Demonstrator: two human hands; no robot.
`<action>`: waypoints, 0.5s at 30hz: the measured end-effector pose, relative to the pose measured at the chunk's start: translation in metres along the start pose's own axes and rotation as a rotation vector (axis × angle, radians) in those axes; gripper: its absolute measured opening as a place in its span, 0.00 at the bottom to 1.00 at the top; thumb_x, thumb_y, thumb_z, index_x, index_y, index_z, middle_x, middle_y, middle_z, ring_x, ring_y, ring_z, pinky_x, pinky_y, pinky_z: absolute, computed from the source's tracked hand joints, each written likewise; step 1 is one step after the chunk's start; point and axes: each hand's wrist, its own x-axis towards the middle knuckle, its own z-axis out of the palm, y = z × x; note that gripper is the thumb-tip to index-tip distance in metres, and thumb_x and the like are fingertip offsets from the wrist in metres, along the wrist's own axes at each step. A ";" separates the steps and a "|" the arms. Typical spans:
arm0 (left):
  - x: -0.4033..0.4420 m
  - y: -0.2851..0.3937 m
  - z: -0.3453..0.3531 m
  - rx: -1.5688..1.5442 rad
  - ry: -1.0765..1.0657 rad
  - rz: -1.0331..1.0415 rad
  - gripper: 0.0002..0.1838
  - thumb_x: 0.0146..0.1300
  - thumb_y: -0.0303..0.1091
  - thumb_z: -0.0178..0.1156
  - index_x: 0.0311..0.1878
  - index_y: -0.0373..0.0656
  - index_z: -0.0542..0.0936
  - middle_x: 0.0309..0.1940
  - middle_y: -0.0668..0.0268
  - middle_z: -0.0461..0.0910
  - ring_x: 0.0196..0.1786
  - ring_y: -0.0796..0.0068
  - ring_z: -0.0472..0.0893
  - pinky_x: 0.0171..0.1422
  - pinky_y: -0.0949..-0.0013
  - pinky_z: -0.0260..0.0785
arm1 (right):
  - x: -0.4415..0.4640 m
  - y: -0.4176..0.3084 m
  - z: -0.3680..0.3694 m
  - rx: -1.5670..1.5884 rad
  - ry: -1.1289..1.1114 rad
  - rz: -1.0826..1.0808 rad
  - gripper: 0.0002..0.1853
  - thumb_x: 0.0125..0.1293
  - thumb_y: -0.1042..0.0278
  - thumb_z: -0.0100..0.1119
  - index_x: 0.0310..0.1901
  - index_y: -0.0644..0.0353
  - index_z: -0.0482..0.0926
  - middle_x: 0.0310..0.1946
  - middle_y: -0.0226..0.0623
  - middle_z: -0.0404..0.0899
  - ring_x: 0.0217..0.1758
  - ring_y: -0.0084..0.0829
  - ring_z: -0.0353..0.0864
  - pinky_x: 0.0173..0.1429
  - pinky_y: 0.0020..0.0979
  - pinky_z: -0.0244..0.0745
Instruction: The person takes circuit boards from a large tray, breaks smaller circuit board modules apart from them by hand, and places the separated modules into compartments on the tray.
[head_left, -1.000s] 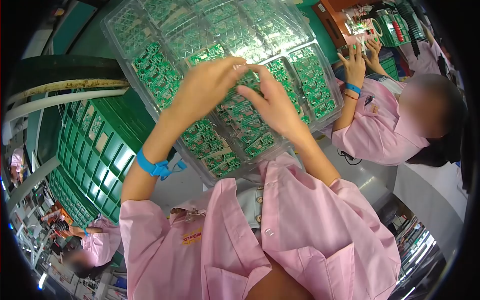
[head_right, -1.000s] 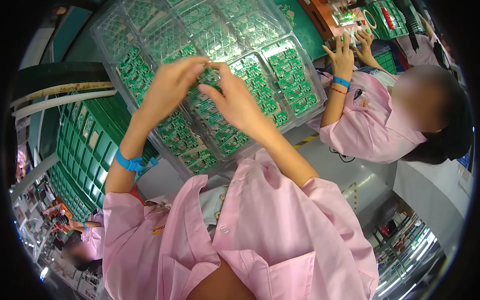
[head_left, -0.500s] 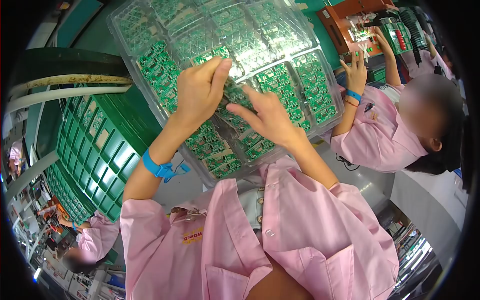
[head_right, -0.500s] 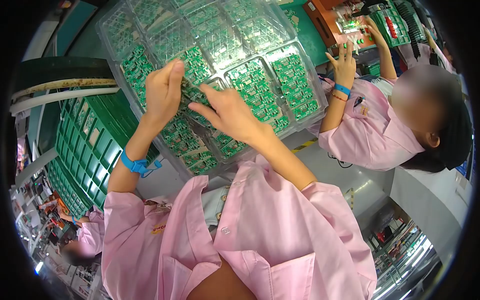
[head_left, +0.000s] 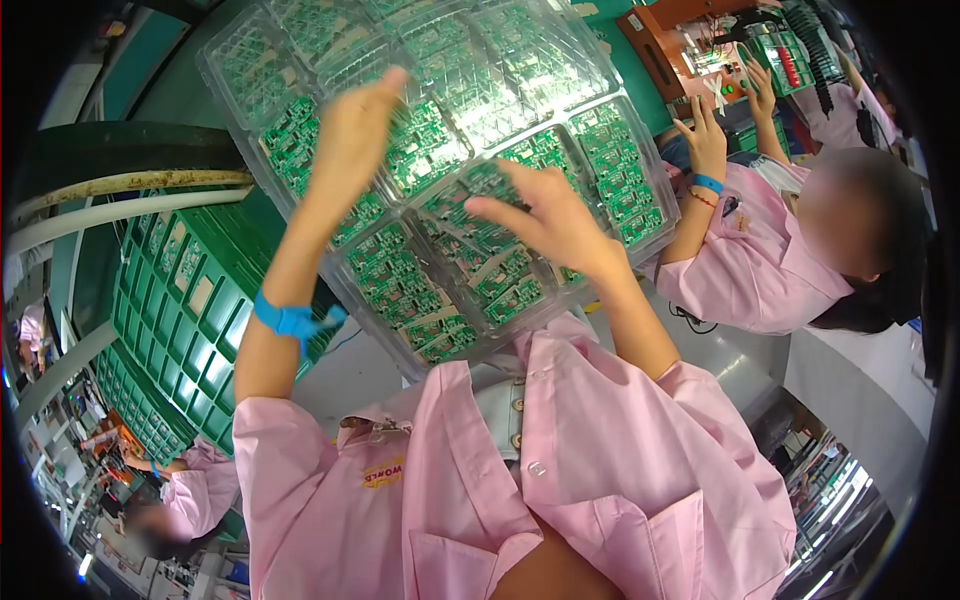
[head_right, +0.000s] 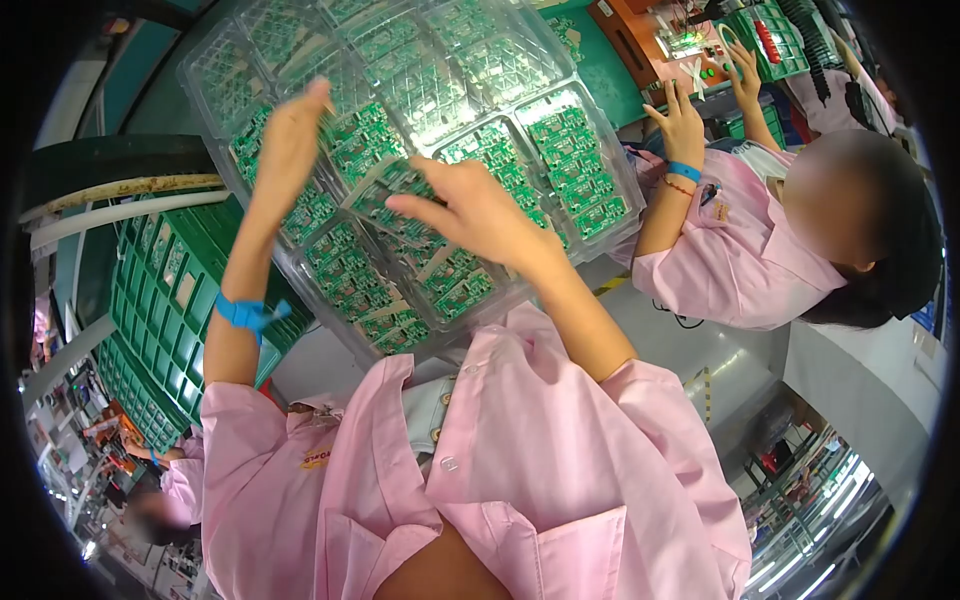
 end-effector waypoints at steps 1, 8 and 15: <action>0.010 -0.007 -0.004 0.100 0.144 0.084 0.19 0.65 0.43 0.45 0.22 0.41 0.70 0.11 0.69 0.60 0.16 0.78 0.59 0.22 0.71 0.53 | -0.001 0.000 -0.001 0.070 -0.022 0.084 0.12 0.56 0.66 0.59 0.27 0.64 0.68 0.12 0.27 0.64 0.15 0.20 0.55 0.20 0.22 0.51; 0.038 -0.039 0.016 0.702 0.158 0.177 0.10 0.62 0.37 0.50 0.31 0.41 0.74 0.20 0.65 0.72 0.23 0.73 0.69 0.27 0.66 0.61 | -0.008 0.017 0.005 0.106 -0.018 0.146 0.10 0.56 0.67 0.59 0.28 0.65 0.71 0.17 0.24 0.65 0.20 0.16 0.55 0.23 0.20 0.51; 0.020 -0.047 0.013 0.593 0.246 0.310 0.08 0.58 0.32 0.53 0.39 0.41 0.75 0.35 0.66 0.76 0.35 0.70 0.73 0.40 0.67 0.67 | -0.011 0.018 0.000 0.177 0.006 0.192 0.10 0.56 0.67 0.59 0.31 0.66 0.72 0.17 0.24 0.65 0.20 0.16 0.55 0.24 0.19 0.52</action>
